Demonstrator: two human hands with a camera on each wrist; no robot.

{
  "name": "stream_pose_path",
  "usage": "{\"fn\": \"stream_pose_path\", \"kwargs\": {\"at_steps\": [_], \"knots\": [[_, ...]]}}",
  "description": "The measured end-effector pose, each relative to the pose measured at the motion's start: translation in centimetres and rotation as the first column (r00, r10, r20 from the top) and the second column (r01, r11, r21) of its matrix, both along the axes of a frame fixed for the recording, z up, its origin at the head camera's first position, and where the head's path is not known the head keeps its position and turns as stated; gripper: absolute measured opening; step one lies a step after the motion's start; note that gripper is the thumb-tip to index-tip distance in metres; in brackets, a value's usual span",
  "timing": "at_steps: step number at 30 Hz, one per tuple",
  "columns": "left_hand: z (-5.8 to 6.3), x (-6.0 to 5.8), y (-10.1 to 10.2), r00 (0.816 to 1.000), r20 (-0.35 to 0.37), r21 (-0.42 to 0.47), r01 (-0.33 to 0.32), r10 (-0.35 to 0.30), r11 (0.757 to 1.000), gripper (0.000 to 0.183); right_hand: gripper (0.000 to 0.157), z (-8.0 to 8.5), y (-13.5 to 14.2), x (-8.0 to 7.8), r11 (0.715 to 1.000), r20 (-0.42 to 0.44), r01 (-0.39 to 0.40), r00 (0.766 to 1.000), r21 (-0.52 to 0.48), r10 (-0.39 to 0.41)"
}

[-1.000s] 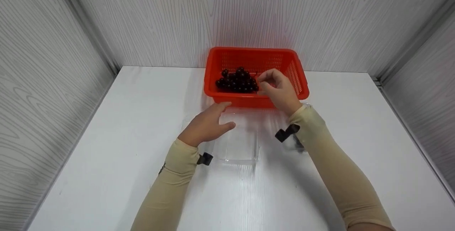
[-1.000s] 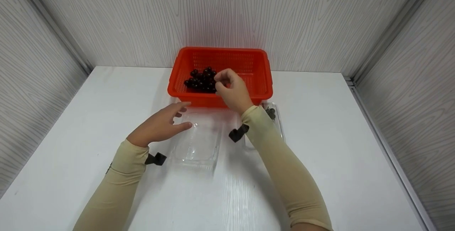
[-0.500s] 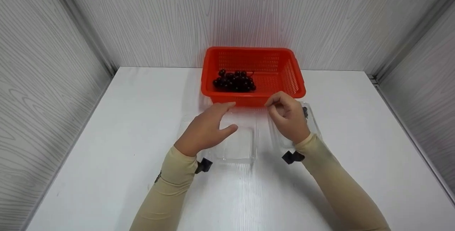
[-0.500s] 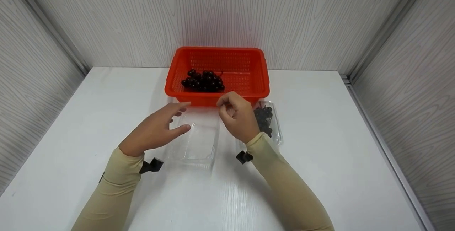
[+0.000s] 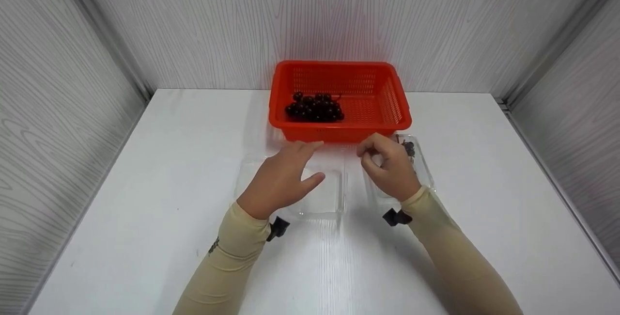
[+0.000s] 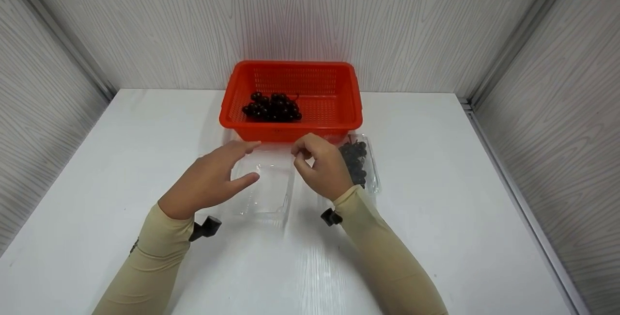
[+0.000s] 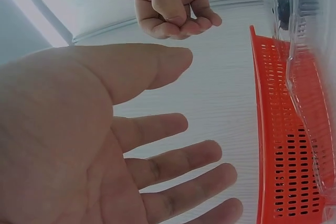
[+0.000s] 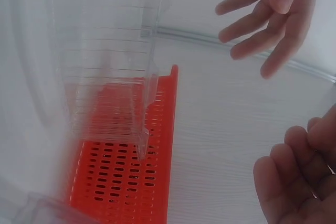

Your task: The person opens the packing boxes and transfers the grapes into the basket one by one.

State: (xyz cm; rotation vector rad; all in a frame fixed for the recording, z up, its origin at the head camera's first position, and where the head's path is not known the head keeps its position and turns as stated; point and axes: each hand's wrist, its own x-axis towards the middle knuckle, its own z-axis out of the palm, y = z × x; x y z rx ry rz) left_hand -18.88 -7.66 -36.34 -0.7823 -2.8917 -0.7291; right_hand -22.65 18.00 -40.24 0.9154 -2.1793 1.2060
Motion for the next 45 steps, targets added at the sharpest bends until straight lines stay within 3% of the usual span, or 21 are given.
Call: {"fn": "stream_pose_path", "kwargs": {"at_steps": [5, 9, 14, 18, 33, 41, 45], "knots": [[-0.1, 0.1, 0.4, 0.999, -0.029, 0.019, 0.043, -0.043, 0.999, 0.063, 0.020, 0.1, 0.2, 0.3, 0.994, 0.012, -0.007, 1.000, 0.105, 0.006], [-0.1, 0.3, 0.7, 0.998, -0.012, 0.003, 0.056, -0.056, 0.998, 0.058, 0.017, 0.4, 0.3, 0.5, 0.971, 0.051, -0.019, 0.999, 0.237, 0.007], [-0.3, 0.6, 1.2, 0.997, 0.043, -0.058, 0.067, -0.065, 0.996, 0.051, 0.013, 0.7, 0.5, 0.9, 0.906, 0.151, -0.035, 0.988, 0.421, -0.032], [-0.3, 0.6, 1.3, 0.996, 0.071, -0.090, 0.064, -0.058, 0.994, 0.049, 0.010, 0.9, 0.5, 1.0, 0.856, 0.210, -0.066, 0.976, 0.512, -0.051], [-1.5, 0.7, 2.2, 0.982, 0.112, -0.151, 0.169, -0.153, 0.974, 0.039, 0.008, 1.2, 1.2, 0.8, 0.819, 0.262, -0.096, 0.963, 0.566, -0.068], [-2.3, 0.9, 3.1, 0.967, 0.171, -0.193, 0.219, -0.187, 0.956, 0.061, 0.007, 1.4, 1.3, 1.0, 0.822, 0.231, -0.091, 0.972, 0.562, -0.050], [-2.7, 1.0, 3.6, 0.963, 0.170, -0.196, 0.239, -0.207, 0.951, 0.055, 0.007, 1.4, 1.4, 1.0, 0.821, 0.234, -0.089, 0.971, 0.564, -0.056]]}}
